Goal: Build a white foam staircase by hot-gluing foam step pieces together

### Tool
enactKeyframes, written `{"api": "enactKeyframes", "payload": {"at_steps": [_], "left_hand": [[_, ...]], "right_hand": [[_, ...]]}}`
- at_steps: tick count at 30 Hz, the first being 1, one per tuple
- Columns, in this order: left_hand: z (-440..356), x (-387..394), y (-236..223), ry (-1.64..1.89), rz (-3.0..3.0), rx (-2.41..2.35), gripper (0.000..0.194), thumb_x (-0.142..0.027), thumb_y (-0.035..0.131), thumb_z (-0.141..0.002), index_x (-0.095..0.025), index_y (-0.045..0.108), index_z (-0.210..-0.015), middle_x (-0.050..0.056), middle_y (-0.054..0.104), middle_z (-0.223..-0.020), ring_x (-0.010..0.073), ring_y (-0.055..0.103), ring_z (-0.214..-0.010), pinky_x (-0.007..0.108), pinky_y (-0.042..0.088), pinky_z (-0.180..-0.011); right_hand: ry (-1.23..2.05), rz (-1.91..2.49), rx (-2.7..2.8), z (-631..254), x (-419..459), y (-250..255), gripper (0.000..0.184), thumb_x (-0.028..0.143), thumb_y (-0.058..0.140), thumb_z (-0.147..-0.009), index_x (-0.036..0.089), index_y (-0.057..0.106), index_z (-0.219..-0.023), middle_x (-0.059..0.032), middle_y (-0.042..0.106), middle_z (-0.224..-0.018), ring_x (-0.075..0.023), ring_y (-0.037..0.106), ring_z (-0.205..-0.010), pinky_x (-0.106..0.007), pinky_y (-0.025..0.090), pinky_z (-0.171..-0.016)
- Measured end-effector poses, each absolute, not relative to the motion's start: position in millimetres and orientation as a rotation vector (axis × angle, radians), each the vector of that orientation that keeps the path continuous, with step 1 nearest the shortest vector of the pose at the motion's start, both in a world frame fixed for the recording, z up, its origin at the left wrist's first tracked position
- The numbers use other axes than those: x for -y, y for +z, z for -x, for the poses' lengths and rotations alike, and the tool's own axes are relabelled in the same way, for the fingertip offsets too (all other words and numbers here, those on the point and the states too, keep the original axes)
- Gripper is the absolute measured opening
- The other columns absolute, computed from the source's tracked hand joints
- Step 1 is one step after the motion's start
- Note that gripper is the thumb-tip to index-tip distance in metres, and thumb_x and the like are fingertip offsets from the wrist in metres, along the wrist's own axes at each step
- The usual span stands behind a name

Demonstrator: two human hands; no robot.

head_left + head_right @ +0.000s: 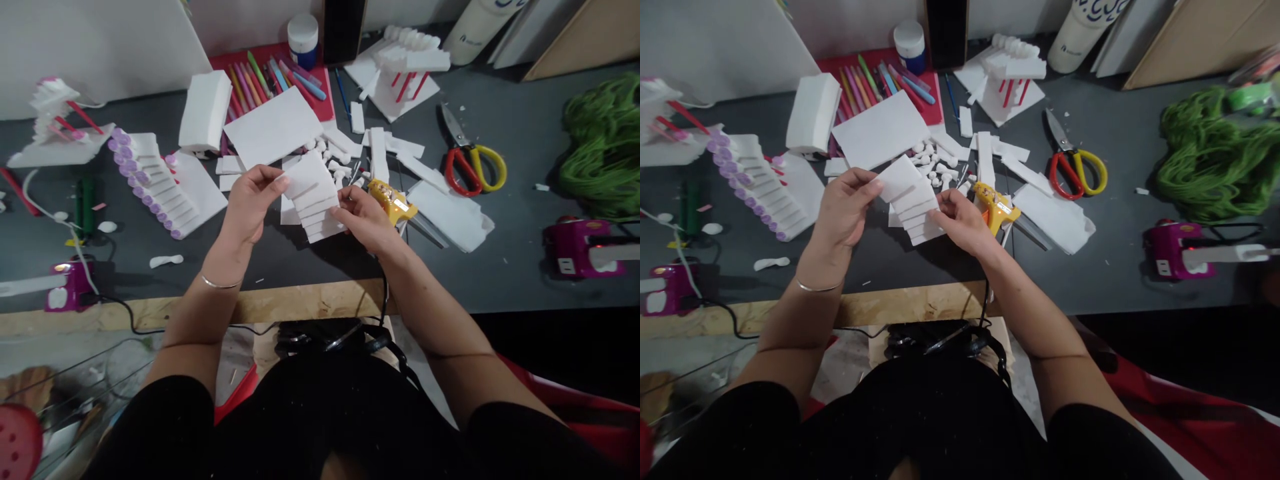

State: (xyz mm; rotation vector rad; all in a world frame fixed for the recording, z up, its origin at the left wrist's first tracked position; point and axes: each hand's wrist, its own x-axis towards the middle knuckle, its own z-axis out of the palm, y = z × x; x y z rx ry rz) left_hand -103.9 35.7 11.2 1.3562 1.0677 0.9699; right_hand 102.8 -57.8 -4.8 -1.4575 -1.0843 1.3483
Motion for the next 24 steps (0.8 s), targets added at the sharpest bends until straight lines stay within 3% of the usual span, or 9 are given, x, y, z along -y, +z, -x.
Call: {"api": "enactKeyframes", "payload": {"at_steps": [4, 8, 13, 24], "left_hand": [[102.9, -34.9, 12.4, 0.921, -1.311, -1.096, 0.029, -0.036, 0.085, -0.076, -0.023, 0.060, -0.072, -0.001, 0.060, -0.073, 0.0163, 0.061, -0.079, 0.033, 0.055, -0.081], [101.3, -32.1, 14.3, 0.863, -1.282, -1.103, 0.023, -0.030, 0.079, -0.076, -0.023, 0.058, -0.069, -0.001, 0.058, -0.072, 0.0142, 0.053, -0.071, 0.031, 0.048, -0.070], [100.5, -30.3, 14.2, 0.812, -1.246, -1.103, 0.026, -0.034, 0.079, -0.073, -0.023, 0.056, -0.069, -0.002, 0.054, -0.070, 0.0127, 0.045, -0.064, 0.030, 0.040, -0.064], [101.5, -32.6, 11.0, 0.807, -1.210, -1.080, 0.030, -0.037, 0.085, -0.068, -0.024, 0.057, -0.069, -0.002, 0.058, -0.069, 0.0127, 0.048, -0.064, 0.029, 0.042, -0.061]], "right_hand": [[1.349, 1.423, 1.072, -103.1, 57.7, -4.0, 0.039, 0.051, 0.073, -0.076, 0.027, 0.047, -0.092, 0.0042, 0.049, -0.073, -0.0123, 0.044, -0.067, -0.030, 0.032, -0.059], [1.325, 1.371, 1.062, -103.2, 58.6, -8.4, 0.035, 0.046, 0.073, -0.076, 0.025, 0.051, -0.093, 0.0033, 0.057, -0.076, -0.0118, 0.048, -0.068, -0.031, 0.033, -0.062], [1.325, 1.352, 1.083, -103.8, 60.2, -10.8, 0.031, 0.043, 0.074, -0.079, 0.024, 0.054, -0.094, 0.0032, 0.058, -0.079, -0.0127, 0.052, -0.074, -0.032, 0.037, -0.067], [1.363, 1.335, 1.067, -103.5, 60.0, -7.6, 0.032, 0.044, 0.074, -0.076, 0.024, 0.054, -0.092, 0.0030, 0.057, -0.079, -0.0130, 0.053, -0.075, -0.032, 0.041, -0.069]]}}
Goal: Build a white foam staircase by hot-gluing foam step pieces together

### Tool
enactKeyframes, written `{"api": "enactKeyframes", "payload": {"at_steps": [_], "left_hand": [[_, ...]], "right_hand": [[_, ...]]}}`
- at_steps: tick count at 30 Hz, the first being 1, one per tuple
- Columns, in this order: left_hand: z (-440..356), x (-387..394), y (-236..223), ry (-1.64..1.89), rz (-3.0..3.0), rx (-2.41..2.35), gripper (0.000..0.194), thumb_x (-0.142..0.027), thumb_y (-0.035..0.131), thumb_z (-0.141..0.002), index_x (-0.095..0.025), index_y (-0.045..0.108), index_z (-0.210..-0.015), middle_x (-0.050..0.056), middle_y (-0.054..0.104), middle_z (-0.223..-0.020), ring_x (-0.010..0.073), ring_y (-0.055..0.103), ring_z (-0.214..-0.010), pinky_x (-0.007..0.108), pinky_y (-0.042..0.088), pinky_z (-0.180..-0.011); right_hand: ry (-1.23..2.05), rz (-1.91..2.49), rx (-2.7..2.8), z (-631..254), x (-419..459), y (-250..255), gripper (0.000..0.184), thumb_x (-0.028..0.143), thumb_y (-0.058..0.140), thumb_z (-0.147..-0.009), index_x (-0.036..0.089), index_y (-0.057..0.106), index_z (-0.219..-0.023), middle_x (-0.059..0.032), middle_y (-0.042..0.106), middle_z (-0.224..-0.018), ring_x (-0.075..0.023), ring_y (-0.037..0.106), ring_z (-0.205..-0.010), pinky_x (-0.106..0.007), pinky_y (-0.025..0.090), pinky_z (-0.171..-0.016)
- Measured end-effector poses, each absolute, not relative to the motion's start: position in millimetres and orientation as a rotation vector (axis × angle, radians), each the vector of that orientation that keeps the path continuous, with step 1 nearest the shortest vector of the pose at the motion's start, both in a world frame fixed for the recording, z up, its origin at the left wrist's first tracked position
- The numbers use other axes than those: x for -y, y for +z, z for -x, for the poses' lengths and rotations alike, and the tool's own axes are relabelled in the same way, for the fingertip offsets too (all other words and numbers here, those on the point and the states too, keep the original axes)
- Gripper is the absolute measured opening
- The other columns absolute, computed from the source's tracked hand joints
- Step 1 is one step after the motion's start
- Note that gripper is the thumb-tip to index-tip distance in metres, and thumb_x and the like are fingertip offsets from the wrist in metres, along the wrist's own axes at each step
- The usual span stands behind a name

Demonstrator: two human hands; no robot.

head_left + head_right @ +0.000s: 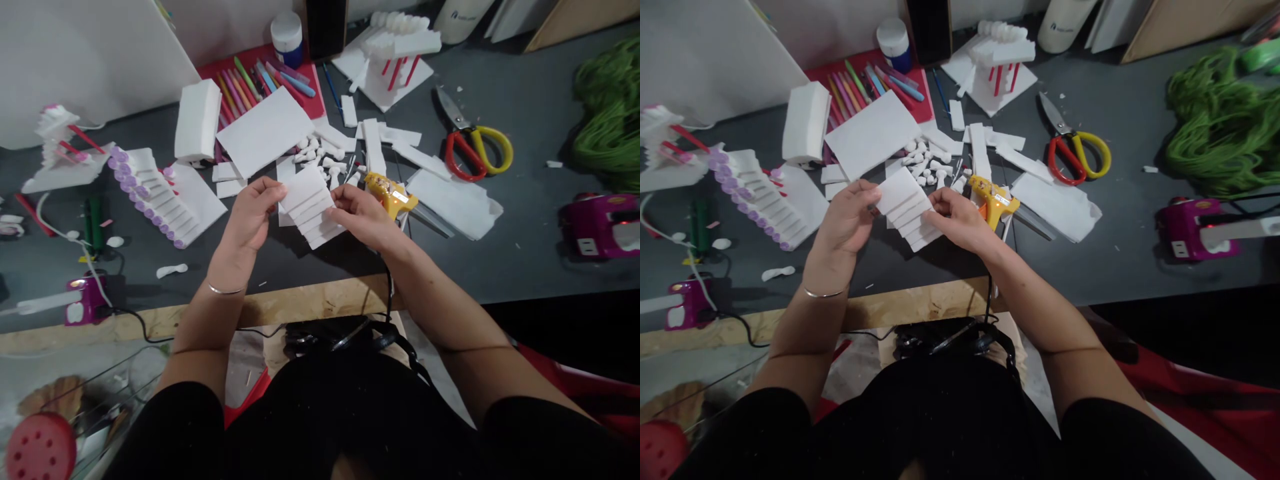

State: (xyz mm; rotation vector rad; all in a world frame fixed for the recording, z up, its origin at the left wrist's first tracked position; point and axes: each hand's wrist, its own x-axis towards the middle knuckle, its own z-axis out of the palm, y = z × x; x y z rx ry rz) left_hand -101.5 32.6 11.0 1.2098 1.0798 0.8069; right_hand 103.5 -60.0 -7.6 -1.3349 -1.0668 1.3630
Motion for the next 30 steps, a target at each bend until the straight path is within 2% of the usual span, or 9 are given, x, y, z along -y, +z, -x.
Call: {"api": "enactKeyframes", "payload": {"at_steps": [3, 9, 18, 25, 30], "left_hand": [[101.7, -33.0, 9.9, 0.814, -1.166, -1.076, 0.030, -0.034, 0.087, -0.068, -0.024, 0.059, -0.068, -0.002, 0.060, -0.070, 0.0123, 0.050, -0.064, 0.028, 0.044, -0.060], [101.9, -32.9, 10.0, 0.791, -1.202, -1.046, 0.028, -0.034, 0.080, -0.074, -0.023, 0.054, -0.069, -0.001, 0.059, -0.071, 0.0139, 0.055, -0.067, 0.030, 0.047, -0.062], [102.7, -34.2, 7.2, 0.762, -1.242, -1.040, 0.038, -0.044, 0.082, -0.072, -0.024, 0.050, -0.069, 0.000, 0.059, -0.073, 0.0166, 0.059, -0.072, 0.032, 0.047, -0.064], [101.6, -33.6, 8.3, 0.791, -1.181, -1.061, 0.030, -0.034, 0.082, -0.070, -0.023, 0.054, -0.069, -0.001, 0.061, -0.073, 0.0142, 0.057, -0.069, 0.029, 0.048, -0.062], [102.0, -34.0, 8.5, 0.761, -1.221, -1.053, 0.029, -0.036, 0.078, -0.072, -0.024, 0.052, -0.071, 0.000, 0.057, -0.073, 0.0150, 0.056, -0.070, 0.031, 0.045, -0.063]], "right_hand": [[1.377, 1.336, 1.054, -103.1, 60.5, -4.9, 0.032, 0.043, 0.074, -0.076, 0.024, 0.054, -0.091, 0.0027, 0.057, -0.079, -0.0132, 0.053, -0.075, -0.032, 0.040, -0.069], [1.390, 1.337, 1.030, -103.6, 60.7, -2.0, 0.031, 0.041, 0.076, -0.074, 0.024, 0.055, -0.090, 0.0032, 0.056, -0.077, -0.0134, 0.052, -0.074, -0.032, 0.040, -0.070], [1.377, 1.349, 1.046, -104.0, 60.6, -3.9, 0.031, 0.043, 0.076, -0.075, 0.024, 0.056, -0.090, 0.0034, 0.054, -0.075, -0.0139, 0.051, -0.075, -0.033, 0.040, -0.070], [1.385, 1.340, 1.046, -105.0, 60.7, -4.2, 0.032, 0.044, 0.076, -0.075, 0.024, 0.056, -0.090, 0.0030, 0.056, -0.076, -0.0137, 0.051, -0.075, -0.033, 0.040, -0.071], [1.382, 1.352, 1.068, -105.5, 61.3, -2.2, 0.031, 0.043, 0.076, -0.075, 0.024, 0.057, -0.090, 0.0033, 0.054, -0.076, -0.0136, 0.050, -0.075, -0.032, 0.040, -0.070]]}}
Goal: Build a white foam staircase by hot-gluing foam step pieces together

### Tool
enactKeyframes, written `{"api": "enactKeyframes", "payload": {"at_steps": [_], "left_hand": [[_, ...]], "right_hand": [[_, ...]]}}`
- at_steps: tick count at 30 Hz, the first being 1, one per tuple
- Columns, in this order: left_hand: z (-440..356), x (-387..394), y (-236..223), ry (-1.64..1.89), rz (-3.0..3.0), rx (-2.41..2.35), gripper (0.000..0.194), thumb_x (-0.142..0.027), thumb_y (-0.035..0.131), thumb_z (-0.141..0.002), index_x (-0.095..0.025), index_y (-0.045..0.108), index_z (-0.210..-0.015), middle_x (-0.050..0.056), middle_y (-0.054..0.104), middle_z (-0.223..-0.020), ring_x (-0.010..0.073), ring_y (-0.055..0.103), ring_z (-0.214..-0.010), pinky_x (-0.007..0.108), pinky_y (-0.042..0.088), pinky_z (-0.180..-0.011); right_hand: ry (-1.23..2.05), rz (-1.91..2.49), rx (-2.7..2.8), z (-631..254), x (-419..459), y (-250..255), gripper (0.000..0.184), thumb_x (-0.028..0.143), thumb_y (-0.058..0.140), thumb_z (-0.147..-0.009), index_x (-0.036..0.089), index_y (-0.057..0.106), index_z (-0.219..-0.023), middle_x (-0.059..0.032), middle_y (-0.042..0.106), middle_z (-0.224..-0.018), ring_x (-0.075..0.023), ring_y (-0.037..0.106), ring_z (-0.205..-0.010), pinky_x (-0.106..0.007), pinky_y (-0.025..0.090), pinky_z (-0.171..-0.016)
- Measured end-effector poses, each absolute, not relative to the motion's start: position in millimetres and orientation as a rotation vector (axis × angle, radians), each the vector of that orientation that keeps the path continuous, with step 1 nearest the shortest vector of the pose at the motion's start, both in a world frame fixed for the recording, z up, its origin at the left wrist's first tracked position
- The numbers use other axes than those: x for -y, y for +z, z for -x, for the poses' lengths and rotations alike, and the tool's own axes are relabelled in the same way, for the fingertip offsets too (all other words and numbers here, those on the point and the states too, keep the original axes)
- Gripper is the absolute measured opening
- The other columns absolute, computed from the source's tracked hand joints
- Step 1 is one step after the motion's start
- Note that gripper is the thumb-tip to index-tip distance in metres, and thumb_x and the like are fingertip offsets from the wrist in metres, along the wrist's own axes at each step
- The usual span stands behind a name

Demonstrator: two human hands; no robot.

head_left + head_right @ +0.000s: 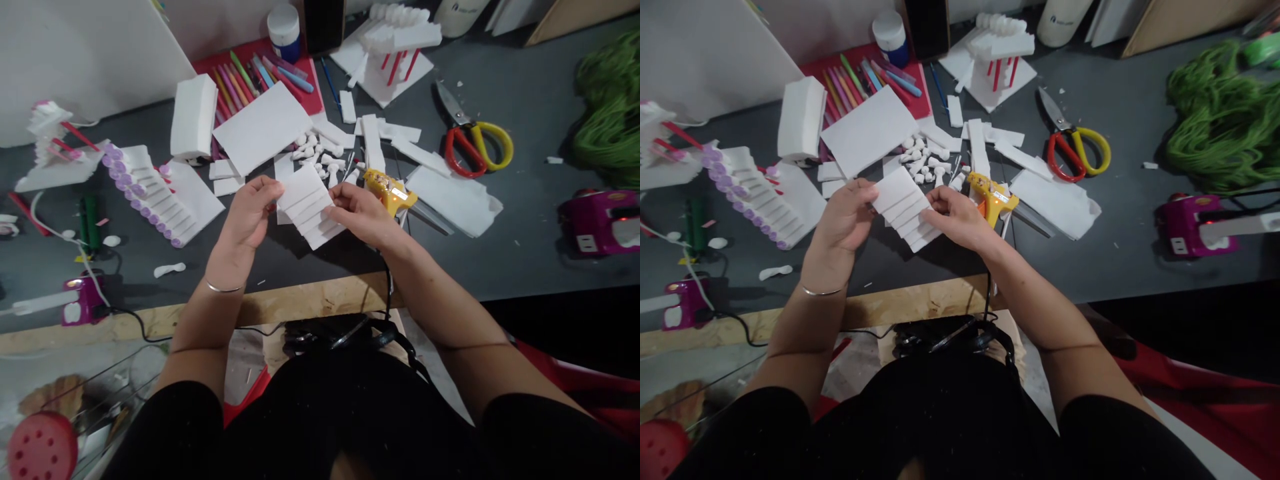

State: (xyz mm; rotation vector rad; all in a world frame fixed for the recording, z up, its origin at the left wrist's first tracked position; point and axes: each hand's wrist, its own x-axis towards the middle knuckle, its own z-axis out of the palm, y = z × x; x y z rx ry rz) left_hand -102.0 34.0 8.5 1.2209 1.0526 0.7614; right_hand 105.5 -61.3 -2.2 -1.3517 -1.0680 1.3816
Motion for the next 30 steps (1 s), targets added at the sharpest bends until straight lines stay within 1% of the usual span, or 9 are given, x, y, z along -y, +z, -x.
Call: {"api": "enactKeyframes", "payload": {"at_steps": [4, 9, 16, 22, 30], "left_hand": [[101.1, -33.7, 10.0, 0.766, -1.195, -1.059, 0.026, -0.032, 0.078, -0.071, -0.024, 0.053, -0.069, -0.001, 0.056, -0.072, 0.0141, 0.053, -0.069, 0.030, 0.044, -0.063], [99.0, -32.5, 11.9, 0.806, -1.094, -1.058, 0.028, -0.029, 0.085, -0.065, -0.022, 0.058, -0.067, -0.002, 0.060, -0.070, 0.0118, 0.052, -0.066, 0.026, 0.044, -0.060], [98.8, -32.2, 11.1, 0.823, -1.060, -1.041, 0.026, -0.025, 0.085, -0.065, -0.022, 0.060, -0.067, -0.003, 0.059, -0.069, 0.0108, 0.052, -0.064, 0.026, 0.045, -0.061], [98.9, -32.6, 10.4, 0.819, -1.051, -1.038, 0.027, -0.029, 0.086, -0.063, -0.022, 0.059, -0.066, -0.003, 0.058, -0.068, 0.0112, 0.050, -0.064, 0.026, 0.041, -0.060], [98.1, -31.1, 13.6, 0.808, -1.060, -1.029, 0.029, -0.029, 0.086, -0.065, -0.022, 0.058, -0.067, -0.002, 0.057, -0.069, 0.0124, 0.051, -0.067, 0.028, 0.042, -0.064]], "right_hand": [[1.387, 1.348, 1.081, -105.5, 61.6, -1.8, 0.030, 0.041, 0.075, -0.076, 0.023, 0.056, -0.091, 0.0028, 0.055, -0.077, -0.0136, 0.052, -0.075, -0.032, 0.039, -0.070], [1.377, 1.342, 1.094, -105.5, 60.3, -3.2, 0.031, 0.041, 0.075, -0.075, 0.022, 0.056, -0.091, 0.0031, 0.054, -0.077, -0.0130, 0.050, -0.074, -0.031, 0.038, -0.069], [1.390, 1.348, 1.066, -105.4, 59.5, -2.7, 0.033, 0.042, 0.075, -0.072, 0.022, 0.056, -0.090, 0.0033, 0.055, -0.075, -0.0129, 0.050, -0.073, -0.032, 0.037, -0.069], [1.382, 1.347, 1.078, -105.2, 60.0, -4.1, 0.032, 0.042, 0.074, -0.072, 0.022, 0.056, -0.090, 0.0031, 0.055, -0.076, -0.0134, 0.050, -0.074, -0.032, 0.037, -0.070], [1.387, 1.345, 1.077, -106.0, 60.5, -3.4, 0.032, 0.042, 0.076, -0.072, 0.023, 0.057, -0.090, 0.0037, 0.055, -0.076, -0.0128, 0.050, -0.074, -0.032, 0.037, -0.069]]}}
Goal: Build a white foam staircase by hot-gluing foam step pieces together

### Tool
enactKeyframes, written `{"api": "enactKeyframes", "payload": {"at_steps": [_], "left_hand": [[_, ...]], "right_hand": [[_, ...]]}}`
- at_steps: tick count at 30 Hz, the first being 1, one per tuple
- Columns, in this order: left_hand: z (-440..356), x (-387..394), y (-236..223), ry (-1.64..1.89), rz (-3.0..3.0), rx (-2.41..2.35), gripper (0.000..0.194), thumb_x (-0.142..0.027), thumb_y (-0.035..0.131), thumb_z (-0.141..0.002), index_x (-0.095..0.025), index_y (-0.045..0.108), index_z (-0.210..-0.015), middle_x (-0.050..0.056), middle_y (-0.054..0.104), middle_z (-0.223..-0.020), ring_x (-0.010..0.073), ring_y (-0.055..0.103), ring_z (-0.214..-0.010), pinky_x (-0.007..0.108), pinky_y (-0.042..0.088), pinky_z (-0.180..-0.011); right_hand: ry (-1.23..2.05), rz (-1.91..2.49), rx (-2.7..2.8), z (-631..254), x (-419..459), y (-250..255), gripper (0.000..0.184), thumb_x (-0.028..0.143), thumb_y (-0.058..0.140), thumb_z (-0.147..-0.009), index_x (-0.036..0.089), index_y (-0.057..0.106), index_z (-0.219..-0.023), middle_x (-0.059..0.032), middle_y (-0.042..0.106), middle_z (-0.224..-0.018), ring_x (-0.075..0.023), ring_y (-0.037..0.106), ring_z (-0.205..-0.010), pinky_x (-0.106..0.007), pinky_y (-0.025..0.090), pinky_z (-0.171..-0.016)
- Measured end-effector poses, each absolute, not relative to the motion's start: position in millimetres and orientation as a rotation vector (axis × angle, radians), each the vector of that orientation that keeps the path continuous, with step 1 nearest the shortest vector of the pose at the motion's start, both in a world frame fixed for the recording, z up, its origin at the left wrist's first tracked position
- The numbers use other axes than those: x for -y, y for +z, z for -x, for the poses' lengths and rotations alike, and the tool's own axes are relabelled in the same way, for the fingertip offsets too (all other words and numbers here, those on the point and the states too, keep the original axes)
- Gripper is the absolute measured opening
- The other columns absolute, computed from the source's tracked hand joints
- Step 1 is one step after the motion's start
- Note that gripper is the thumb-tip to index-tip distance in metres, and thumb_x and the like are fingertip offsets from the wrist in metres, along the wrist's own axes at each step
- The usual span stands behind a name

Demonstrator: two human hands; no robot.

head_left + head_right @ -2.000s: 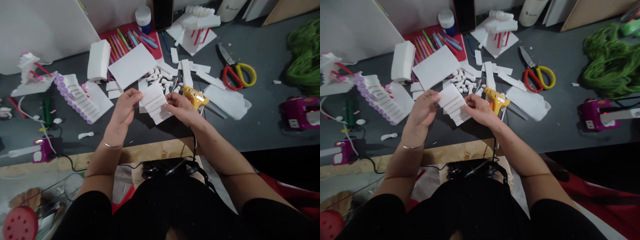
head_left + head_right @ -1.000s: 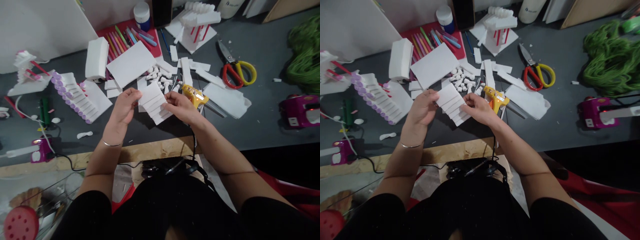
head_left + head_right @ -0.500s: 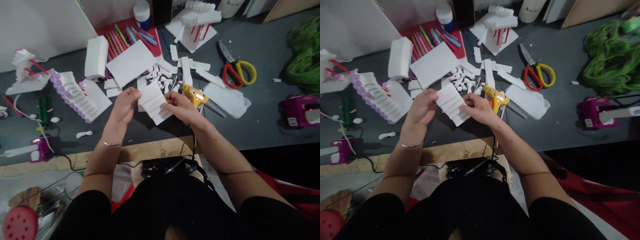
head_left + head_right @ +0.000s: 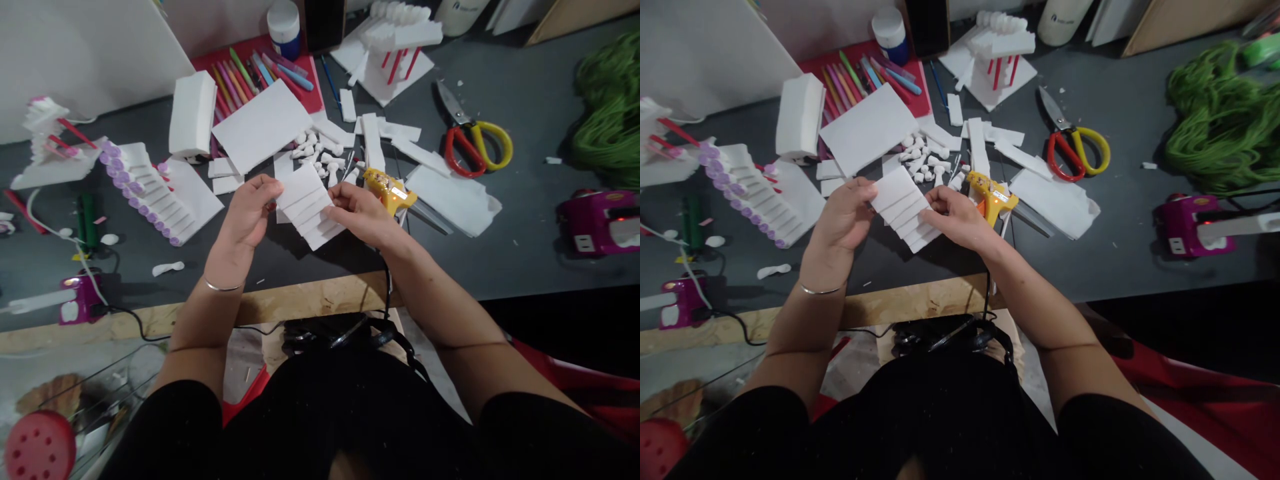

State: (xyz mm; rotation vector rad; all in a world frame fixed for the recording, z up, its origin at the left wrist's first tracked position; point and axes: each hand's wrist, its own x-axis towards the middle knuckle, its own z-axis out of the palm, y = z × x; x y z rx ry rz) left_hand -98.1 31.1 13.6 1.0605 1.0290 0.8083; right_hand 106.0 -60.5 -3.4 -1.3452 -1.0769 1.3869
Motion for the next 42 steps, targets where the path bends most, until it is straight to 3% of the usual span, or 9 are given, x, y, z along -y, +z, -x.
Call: {"api": "enactKeyframes", "payload": {"at_steps": [23, 33, 42], "left_hand": [[94.4, -27.1, 21.9, 0.799, -1.033, -1.060, 0.021, -0.021, 0.077, -0.063, -0.020, 0.056, -0.065, -0.004, 0.052, -0.068, 0.0098, 0.047, -0.065, 0.024, 0.039, -0.062], [97.0, -27.8, 18.6, 0.764, -1.073, -1.054, 0.026, -0.029, 0.078, -0.067, -0.022, 0.053, -0.066, -0.003, 0.050, -0.069, 0.0107, 0.046, -0.065, 0.026, 0.041, -0.062], [96.4, -27.8, 19.6, 0.774, -1.071, -1.057, 0.026, -0.025, 0.080, -0.068, -0.021, 0.054, -0.067, -0.003, 0.053, -0.068, 0.0106, 0.050, -0.064, 0.025, 0.044, -0.063]], "right_hand": [[1.369, 1.344, 1.091, -105.8, 61.4, -4.4, 0.031, 0.041, 0.075, -0.074, 0.022, 0.058, -0.091, 0.0037, 0.053, -0.075, -0.0135, 0.049, -0.074, -0.033, 0.037, -0.070], [1.375, 1.346, 1.105, -106.3, 61.5, -5.0, 0.029, 0.041, 0.074, -0.076, 0.023, 0.057, -0.092, 0.0036, 0.052, -0.077, -0.0138, 0.049, -0.076, -0.032, 0.038, -0.071], [1.378, 1.345, 1.088, -106.8, 61.2, -5.1, 0.031, 0.042, 0.076, -0.074, 0.023, 0.058, -0.090, 0.0043, 0.051, -0.075, -0.0135, 0.048, -0.074, -0.032, 0.037, -0.070]]}}
